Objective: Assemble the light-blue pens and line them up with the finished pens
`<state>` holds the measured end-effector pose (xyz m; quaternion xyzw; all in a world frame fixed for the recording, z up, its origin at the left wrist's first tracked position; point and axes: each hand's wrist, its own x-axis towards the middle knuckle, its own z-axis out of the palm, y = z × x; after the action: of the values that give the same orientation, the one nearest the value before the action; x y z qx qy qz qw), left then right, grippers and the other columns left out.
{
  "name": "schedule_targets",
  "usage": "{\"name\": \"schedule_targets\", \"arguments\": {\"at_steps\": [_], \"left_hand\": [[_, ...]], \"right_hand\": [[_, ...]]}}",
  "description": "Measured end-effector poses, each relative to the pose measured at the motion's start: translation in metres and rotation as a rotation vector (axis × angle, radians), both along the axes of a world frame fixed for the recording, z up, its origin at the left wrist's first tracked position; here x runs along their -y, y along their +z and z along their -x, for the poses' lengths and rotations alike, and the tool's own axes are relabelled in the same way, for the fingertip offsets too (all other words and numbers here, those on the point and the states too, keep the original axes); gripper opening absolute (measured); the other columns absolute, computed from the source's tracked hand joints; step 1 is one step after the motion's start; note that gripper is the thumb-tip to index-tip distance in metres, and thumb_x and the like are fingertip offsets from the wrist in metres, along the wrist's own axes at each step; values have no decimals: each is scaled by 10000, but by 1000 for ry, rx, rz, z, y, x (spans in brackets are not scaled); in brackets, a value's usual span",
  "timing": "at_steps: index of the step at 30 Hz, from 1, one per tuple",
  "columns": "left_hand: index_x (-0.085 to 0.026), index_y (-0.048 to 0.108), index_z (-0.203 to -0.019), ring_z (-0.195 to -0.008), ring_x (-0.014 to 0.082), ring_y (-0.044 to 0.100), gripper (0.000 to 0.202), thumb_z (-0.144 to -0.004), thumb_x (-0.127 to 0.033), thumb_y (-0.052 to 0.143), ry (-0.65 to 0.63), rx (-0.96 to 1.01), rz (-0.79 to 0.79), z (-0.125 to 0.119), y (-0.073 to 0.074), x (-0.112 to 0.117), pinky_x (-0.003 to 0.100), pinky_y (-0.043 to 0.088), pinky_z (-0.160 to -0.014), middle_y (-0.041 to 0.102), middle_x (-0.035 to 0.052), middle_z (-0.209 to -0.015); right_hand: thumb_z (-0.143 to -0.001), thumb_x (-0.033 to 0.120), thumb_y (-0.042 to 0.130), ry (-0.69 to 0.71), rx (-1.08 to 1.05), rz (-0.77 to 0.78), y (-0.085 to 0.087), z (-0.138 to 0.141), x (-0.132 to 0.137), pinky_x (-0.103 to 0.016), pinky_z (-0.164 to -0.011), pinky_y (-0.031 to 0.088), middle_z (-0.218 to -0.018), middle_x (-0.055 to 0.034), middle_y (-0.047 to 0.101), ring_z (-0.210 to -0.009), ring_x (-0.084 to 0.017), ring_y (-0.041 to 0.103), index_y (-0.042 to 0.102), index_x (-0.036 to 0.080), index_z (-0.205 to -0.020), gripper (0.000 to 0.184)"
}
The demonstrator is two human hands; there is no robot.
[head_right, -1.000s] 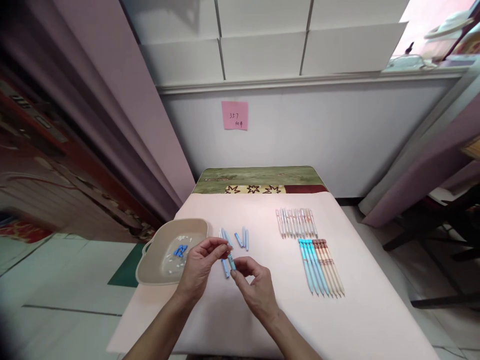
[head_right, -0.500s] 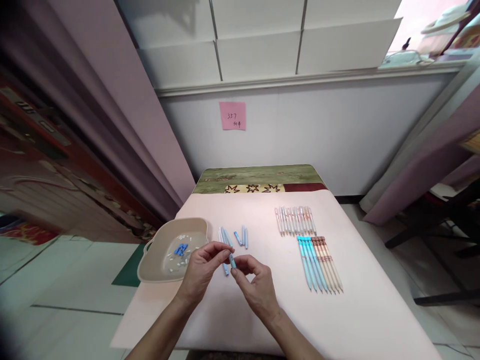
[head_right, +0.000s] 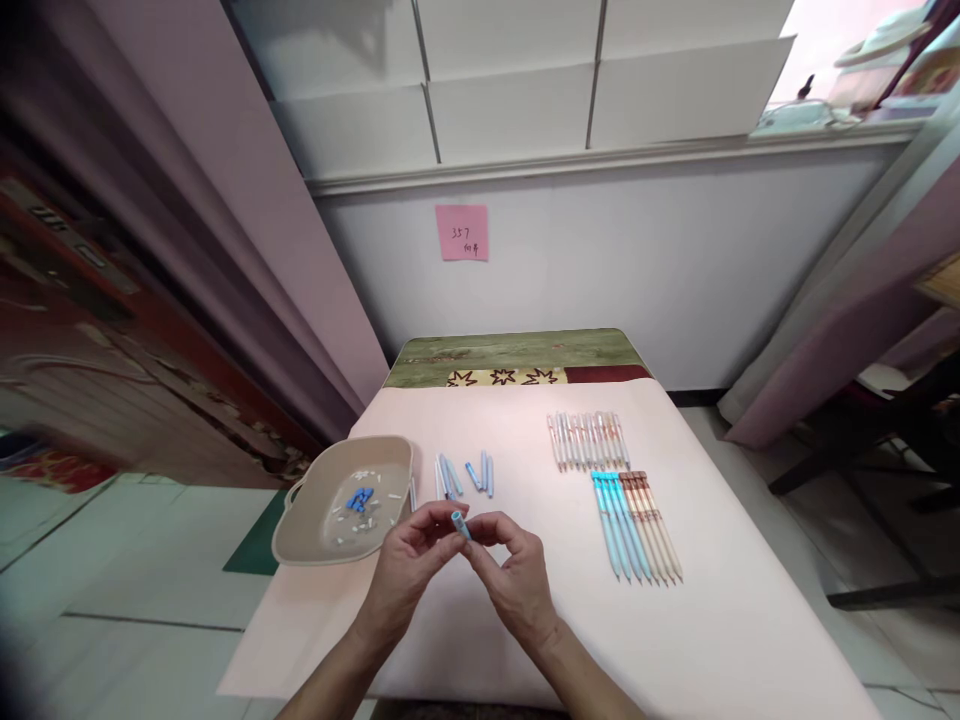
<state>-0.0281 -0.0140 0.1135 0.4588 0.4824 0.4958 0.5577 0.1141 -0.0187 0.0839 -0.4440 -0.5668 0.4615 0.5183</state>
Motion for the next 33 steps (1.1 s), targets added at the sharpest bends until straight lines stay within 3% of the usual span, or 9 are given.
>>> {"name": "schedule_targets", "arguments": {"at_steps": [4, 7, 9, 13, 17, 24, 28, 33], "left_hand": [[-158, 680, -870, -890, 205, 649, 197, -728, -286, 728, 88, 10, 28, 9, -5, 2, 325, 508, -841, 712, 72, -912], [-161, 656, -957, -933, 214, 661, 256, -761, -318, 702, 229, 56, 5, 27, -3, -2, 342, 498, -881, 724, 82, -949], [-156, 635, -1010, -938, 223, 669, 309, -766, -334, 697, 286, 73, -7, 38, -2, -5, 358, 502, -886, 725, 94, -973], [-149, 620, -1044, -909, 231, 682, 346, -783, -370, 672, 269, 61, 23, 48, -3, -6, 371, 522, -857, 725, 108, -977], [-161, 635, -1012, -942, 223, 675, 318, -764, -351, 692, 242, 0, -2, 44, -5, -4, 355, 507, -896, 726, 93, -988], [-144, 620, -1029, -913, 227, 684, 334, -775, -354, 679, 199, 134, 89, 44, -9, -2, 373, 525, -865, 727, 108, -969], [-157, 577, -1098, -906, 235, 685, 400, -762, -339, 695, 253, 128, 89, 55, -13, 0, 388, 530, -849, 728, 99, -948], [-165, 584, -998, -918, 229, 679, 348, -725, -322, 732, 333, 77, 65, 80, -21, 7, 357, 515, -867, 723, 84, -936]], "right_hand": [[-795, 344, 676, 29, 9, 8, -11, -1, -4, -293, -761, 508, -850, -40, 705, -802, -186, 646, 653, 197, -915, 191], [-820, 389, 626, -57, -25, 89, -29, -11, -15, -311, -757, 521, -903, -76, 706, -826, -204, 656, 638, 183, -957, 248], [-816, 418, 608, -151, 28, 139, -44, -19, -22, -301, -690, 519, -822, -67, 697, -757, -204, 649, 645, 177, -917, 263], [-811, 377, 590, -158, 267, 170, -61, -25, -26, -256, -566, 450, -668, -16, 664, -594, -168, 585, 667, 198, -790, 196], [-804, 345, 572, -123, 345, 147, -62, -15, -22, -248, -570, 429, -653, -4, 666, -585, -165, 578, 668, 210, -736, 178], [-809, 310, 550, -82, 365, 133, -57, -2, -22, -242, -574, 419, -659, -3, 664, -591, -164, 573, 666, 212, -740, 167], [-807, 302, 541, -67, 385, 138, -60, 1, -24, -246, -574, 418, -659, -6, 663, -590, -166, 571, 660, 212, -727, 170], [-807, 305, 534, -62, 433, 151, -66, 3, -27, -248, -569, 412, -634, 2, 653, -582, -166, 573, 657, 215, -723, 174]]}}
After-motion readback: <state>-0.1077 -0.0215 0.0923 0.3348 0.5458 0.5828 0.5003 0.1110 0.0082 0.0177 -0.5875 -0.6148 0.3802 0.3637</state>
